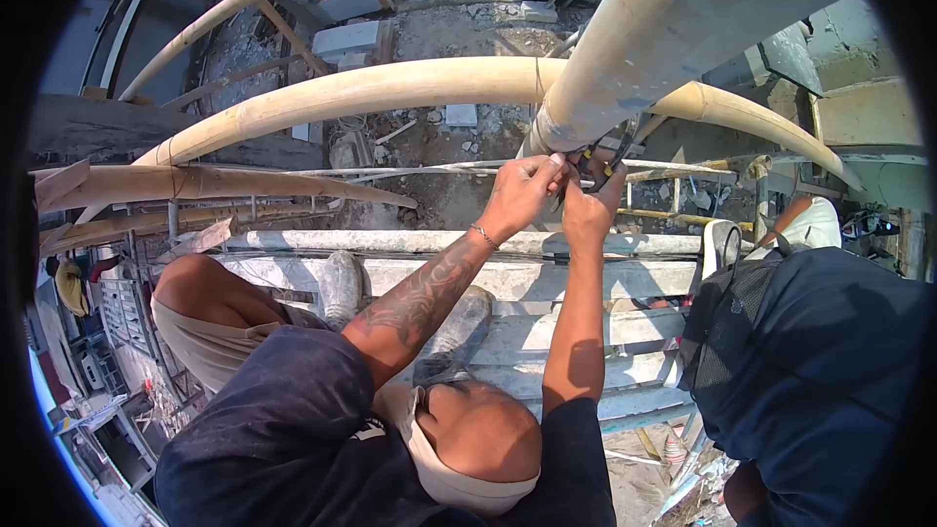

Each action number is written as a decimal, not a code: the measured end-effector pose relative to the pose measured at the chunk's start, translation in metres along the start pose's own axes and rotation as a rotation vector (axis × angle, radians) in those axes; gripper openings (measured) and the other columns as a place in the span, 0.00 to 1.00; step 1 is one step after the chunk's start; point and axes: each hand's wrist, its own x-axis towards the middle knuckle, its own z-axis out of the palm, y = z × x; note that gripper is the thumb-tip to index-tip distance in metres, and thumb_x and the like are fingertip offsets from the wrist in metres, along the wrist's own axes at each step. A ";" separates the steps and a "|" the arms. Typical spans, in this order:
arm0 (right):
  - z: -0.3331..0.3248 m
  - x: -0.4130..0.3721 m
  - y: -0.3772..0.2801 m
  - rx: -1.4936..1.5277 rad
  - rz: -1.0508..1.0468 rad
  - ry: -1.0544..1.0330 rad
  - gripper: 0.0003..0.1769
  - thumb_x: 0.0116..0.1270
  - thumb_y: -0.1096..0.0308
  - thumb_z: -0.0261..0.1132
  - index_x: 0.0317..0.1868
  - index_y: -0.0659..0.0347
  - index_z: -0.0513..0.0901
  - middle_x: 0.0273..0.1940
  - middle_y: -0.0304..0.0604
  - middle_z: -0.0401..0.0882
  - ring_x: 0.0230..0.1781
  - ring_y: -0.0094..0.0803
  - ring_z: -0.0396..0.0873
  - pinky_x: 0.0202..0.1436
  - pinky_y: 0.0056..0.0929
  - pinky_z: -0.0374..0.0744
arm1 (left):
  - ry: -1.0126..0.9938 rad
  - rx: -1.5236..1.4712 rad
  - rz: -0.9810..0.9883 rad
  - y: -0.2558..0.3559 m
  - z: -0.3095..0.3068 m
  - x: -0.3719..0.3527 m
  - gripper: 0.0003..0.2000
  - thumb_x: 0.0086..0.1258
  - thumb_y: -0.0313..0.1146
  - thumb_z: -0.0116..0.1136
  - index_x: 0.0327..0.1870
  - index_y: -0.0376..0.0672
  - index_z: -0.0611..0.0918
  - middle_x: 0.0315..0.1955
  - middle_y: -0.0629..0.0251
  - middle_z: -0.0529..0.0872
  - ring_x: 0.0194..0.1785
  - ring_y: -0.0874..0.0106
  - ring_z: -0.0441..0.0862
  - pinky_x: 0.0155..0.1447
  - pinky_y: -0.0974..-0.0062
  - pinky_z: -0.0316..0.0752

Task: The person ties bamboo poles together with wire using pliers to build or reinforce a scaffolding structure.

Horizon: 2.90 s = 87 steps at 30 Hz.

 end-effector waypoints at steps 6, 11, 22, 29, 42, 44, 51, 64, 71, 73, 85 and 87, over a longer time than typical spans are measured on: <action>-0.001 0.001 0.004 -0.006 -0.038 -0.010 0.25 0.55 0.84 0.66 0.49 0.64 0.64 0.41 0.42 0.75 0.44 0.27 0.74 0.49 0.25 0.73 | 0.428 -0.289 -0.122 0.012 0.011 0.002 0.13 0.62 0.36 0.62 0.33 0.32 0.81 0.25 0.66 0.82 0.28 0.81 0.78 0.33 0.83 0.73; -0.007 0.008 0.011 0.008 -0.028 -0.035 0.25 0.53 0.84 0.68 0.47 0.63 0.64 0.41 0.44 0.77 0.44 0.28 0.77 0.50 0.24 0.72 | 0.294 -0.456 -0.262 0.026 -0.012 0.014 0.13 0.61 0.35 0.62 0.34 0.31 0.80 0.27 0.66 0.81 0.28 0.79 0.79 0.32 0.81 0.76; -0.011 0.008 0.018 0.008 0.017 -0.018 0.27 0.51 0.87 0.68 0.47 0.62 0.64 0.43 0.45 0.75 0.45 0.28 0.75 0.52 0.24 0.74 | 0.164 -0.334 -0.126 0.026 -0.024 0.023 0.14 0.63 0.36 0.57 0.26 0.31 0.80 0.21 0.61 0.82 0.25 0.74 0.81 0.32 0.77 0.76; -0.010 0.003 0.017 0.010 0.024 0.014 0.24 0.52 0.88 0.66 0.44 0.61 0.65 0.41 0.42 0.75 0.45 0.27 0.75 0.51 0.23 0.74 | 0.055 0.876 0.137 0.151 -0.075 0.102 0.29 0.62 0.57 0.52 0.34 0.33 0.84 0.34 0.51 0.85 0.40 0.58 0.83 0.48 0.64 0.74; -0.001 0.007 0.002 0.109 0.023 -0.005 0.24 0.53 0.90 0.64 0.43 0.58 0.64 0.40 0.38 0.70 0.44 0.25 0.73 0.51 0.22 0.72 | -0.690 0.911 -0.021 0.107 -0.008 0.195 0.40 0.61 0.68 0.46 0.54 0.32 0.78 0.49 0.50 0.81 0.49 0.58 0.80 0.56 0.63 0.71; -0.006 0.006 0.008 0.124 -0.007 -0.036 0.25 0.53 0.89 0.65 0.47 0.59 0.65 0.41 0.37 0.71 0.44 0.24 0.72 0.50 0.22 0.72 | -0.762 0.802 -0.143 0.116 -0.016 0.183 0.38 0.62 0.66 0.47 0.53 0.33 0.78 0.49 0.51 0.81 0.51 0.58 0.79 0.57 0.63 0.70; -0.001 0.007 -0.005 0.111 0.151 0.035 0.25 0.52 0.91 0.65 0.37 0.57 0.61 0.38 0.37 0.67 0.42 0.24 0.72 0.50 0.23 0.74 | 0.166 0.765 0.501 0.092 -0.021 0.154 0.20 0.66 0.46 0.52 0.42 0.35 0.80 0.39 0.48 0.80 0.43 0.55 0.77 0.50 0.59 0.69; -0.015 0.018 0.006 0.039 0.007 -0.095 0.21 0.52 0.80 0.71 0.35 0.59 0.64 0.34 0.38 0.74 0.35 0.20 0.72 0.37 0.19 0.72 | 0.384 0.034 0.099 0.008 0.016 -0.013 0.12 0.64 0.32 0.63 0.38 0.31 0.79 0.30 0.60 0.84 0.33 0.79 0.79 0.39 0.83 0.73; 0.004 0.002 0.005 0.505 0.138 0.104 0.23 0.52 0.88 0.67 0.37 0.61 0.60 0.39 0.44 0.73 0.41 0.26 0.76 0.41 0.22 0.77 | 0.388 -0.153 0.061 0.015 0.022 -0.010 0.08 0.64 0.28 0.62 0.37 0.31 0.78 0.30 0.64 0.84 0.31 0.82 0.78 0.35 0.85 0.72; 0.010 -0.004 0.017 0.538 0.087 0.167 0.24 0.52 0.88 0.66 0.39 0.62 0.59 0.41 0.46 0.72 0.43 0.29 0.76 0.45 0.24 0.78 | 0.358 -0.110 0.090 0.010 0.022 -0.007 0.08 0.64 0.28 0.61 0.37 0.32 0.79 0.29 0.67 0.83 0.30 0.82 0.76 0.34 0.85 0.71; -0.001 -0.001 0.023 0.356 0.102 0.155 0.16 0.57 0.79 0.69 0.32 0.61 0.66 0.31 0.35 0.72 0.28 0.17 0.69 0.29 0.19 0.69 | 0.293 -0.233 0.004 0.004 0.025 -0.008 0.08 0.63 0.29 0.61 0.29 0.33 0.80 0.33 0.67 0.81 0.33 0.79 0.76 0.38 0.81 0.71; -0.010 0.005 0.029 0.385 0.075 0.015 0.16 0.57 0.78 0.69 0.31 0.60 0.66 0.29 0.33 0.70 0.27 0.17 0.67 0.30 0.19 0.68 | 0.312 -0.451 0.018 0.002 0.029 -0.007 0.08 0.65 0.29 0.62 0.35 0.32 0.79 0.31 0.66 0.81 0.32 0.81 0.75 0.36 0.84 0.70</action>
